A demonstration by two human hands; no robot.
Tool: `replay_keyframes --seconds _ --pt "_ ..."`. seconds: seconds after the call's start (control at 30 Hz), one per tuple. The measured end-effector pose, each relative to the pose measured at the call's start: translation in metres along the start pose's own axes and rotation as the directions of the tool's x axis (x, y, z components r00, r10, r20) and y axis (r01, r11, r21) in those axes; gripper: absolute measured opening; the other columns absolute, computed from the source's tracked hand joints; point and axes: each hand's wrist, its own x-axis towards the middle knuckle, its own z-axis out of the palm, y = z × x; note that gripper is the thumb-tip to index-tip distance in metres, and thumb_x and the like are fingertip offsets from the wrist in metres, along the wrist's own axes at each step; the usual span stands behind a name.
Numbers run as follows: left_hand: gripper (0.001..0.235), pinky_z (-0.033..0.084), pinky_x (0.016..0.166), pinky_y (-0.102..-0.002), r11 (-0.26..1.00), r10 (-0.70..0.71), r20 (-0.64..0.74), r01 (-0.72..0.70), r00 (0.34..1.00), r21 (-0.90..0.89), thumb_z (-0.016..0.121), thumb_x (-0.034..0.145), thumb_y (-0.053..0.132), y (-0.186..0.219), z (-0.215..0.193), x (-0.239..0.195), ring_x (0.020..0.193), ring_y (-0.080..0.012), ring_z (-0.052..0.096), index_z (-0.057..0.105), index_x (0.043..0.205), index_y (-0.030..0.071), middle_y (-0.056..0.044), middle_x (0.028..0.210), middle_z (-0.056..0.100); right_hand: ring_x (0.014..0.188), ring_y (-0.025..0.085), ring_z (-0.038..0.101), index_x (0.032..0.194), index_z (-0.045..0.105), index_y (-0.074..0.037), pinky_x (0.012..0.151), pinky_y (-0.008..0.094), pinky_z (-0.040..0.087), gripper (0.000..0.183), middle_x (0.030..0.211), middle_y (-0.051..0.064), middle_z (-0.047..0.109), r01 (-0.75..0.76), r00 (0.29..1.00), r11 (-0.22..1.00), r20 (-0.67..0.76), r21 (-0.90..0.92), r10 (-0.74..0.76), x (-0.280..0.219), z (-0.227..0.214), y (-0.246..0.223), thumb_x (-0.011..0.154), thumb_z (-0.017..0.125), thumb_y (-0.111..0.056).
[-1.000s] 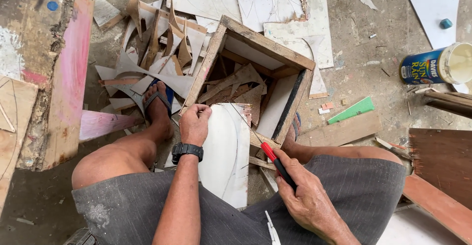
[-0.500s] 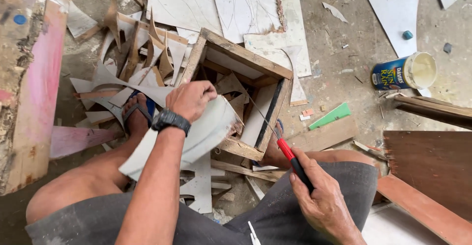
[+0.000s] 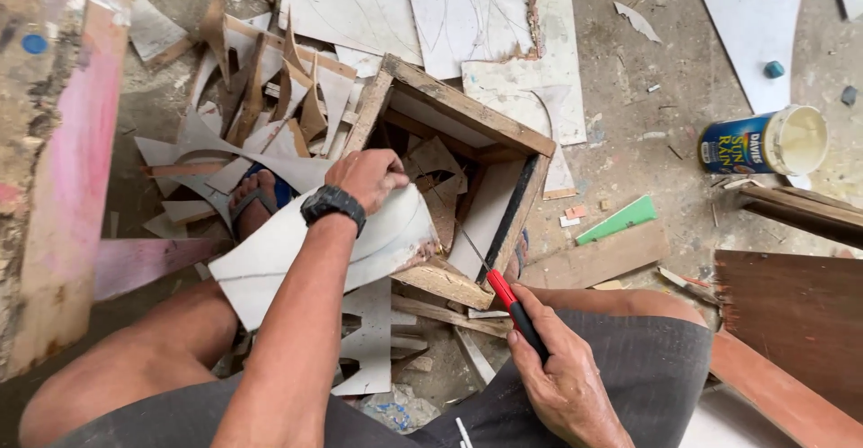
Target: Sawing a thin white board using a manual hand saw in a workshop environment.
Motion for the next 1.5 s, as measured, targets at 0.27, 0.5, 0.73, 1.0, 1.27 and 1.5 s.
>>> replay_keyframes --seconds 0.27,0.5,0.73,1.0,1.27,1.5 --pt "0.015 0.049 0.093 -0.046 0.998 0.067 -0.087 -0.068 0.994 -0.006 0.071 0.094 0.024 -0.029 0.021 -0.004 0.11 -0.029 0.06 0.071 0.108 0.018 -0.004 0.114 0.065 0.102 0.016 0.071 0.152 0.051 -0.02 0.088 0.03 0.051 0.059 0.127 0.001 0.075 -0.065 0.998 0.998 -0.001 -0.008 0.065 0.009 -0.004 0.011 0.094 0.056 -0.032" --pt "0.018 0.051 0.071 -0.035 0.991 -0.037 0.119 0.021 0.992 0.13 0.058 0.104 0.029 0.016 -0.048 -0.011 0.085 -0.0205 0.061 0.07 0.115 0.022 -0.004 0.108 0.07 0.114 0.018 0.071 0.151 0.052 -0.015 0.095 0.031 0.051 0.058 0.131 0.005 0.073 0.024 0.999 0.999 -0.04 0.047 -0.022 0.008 -0.004 0.003 0.095 0.057 -0.03" --pt "0.018 0.045 0.07 -0.033 0.914 -0.08 0.068 0.046 0.994 0.402 0.064 0.098 0.046 -0.013 -0.068 -0.011 0.085 -0.0207 0.06 0.073 0.104 0.032 0.0 0.097 0.073 0.08 0.014 0.066 0.153 0.051 -0.024 0.07 0.03 0.051 0.059 0.118 -0.002 0.073 -0.109 0.989 0.993 0.102 0.052 0.103 0.02 0.019 -0.014 0.094 0.055 -0.032" --pt "0.043 0.05 0.087 -0.048 0.893 -0.003 -0.045 0.023 0.999 0.45 0.073 0.089 0.058 -0.05 -0.056 0.011 0.104 -0.0344 0.066 0.07 0.111 0.021 -0.005 0.11 0.072 0.129 0.018 0.064 0.154 0.047 -0.015 0.103 0.031 0.048 0.063 0.146 0.008 0.065 0.053 0.998 0.995 -0.043 0.089 -0.05 0.032 0.045 -0.005 0.094 0.059 -0.033" --pt "0.06 0.051 0.089 -0.047 0.887 -0.014 -0.092 0.055 0.996 0.458 0.071 0.085 0.069 -0.057 -0.076 0.031 0.106 -0.0329 0.067 0.071 0.12 0.02 -0.008 0.113 0.073 0.079 0.019 0.06 0.158 0.042 -0.019 0.074 0.034 0.051 0.063 0.105 0.007 0.071 0.071 0.997 0.997 0.027 0.04 -0.072 0.081 0.053 -0.027 0.098 0.052 -0.035" --pt "0.071 0.053 0.093 -0.044 0.915 -0.092 0.046 0.067 0.995 0.398 0.075 0.08 0.07 -0.05 -0.085 0.045 0.115 -0.0309 0.066 0.067 0.135 0.025 -0.006 0.129 0.07 0.069 0.022 0.056 0.158 0.036 -0.015 0.062 0.039 0.049 0.057 0.096 0.011 0.063 0.389 0.921 0.917 0.013 -0.083 -0.389 0.134 0.078 -0.005 0.104 0.052 -0.022"
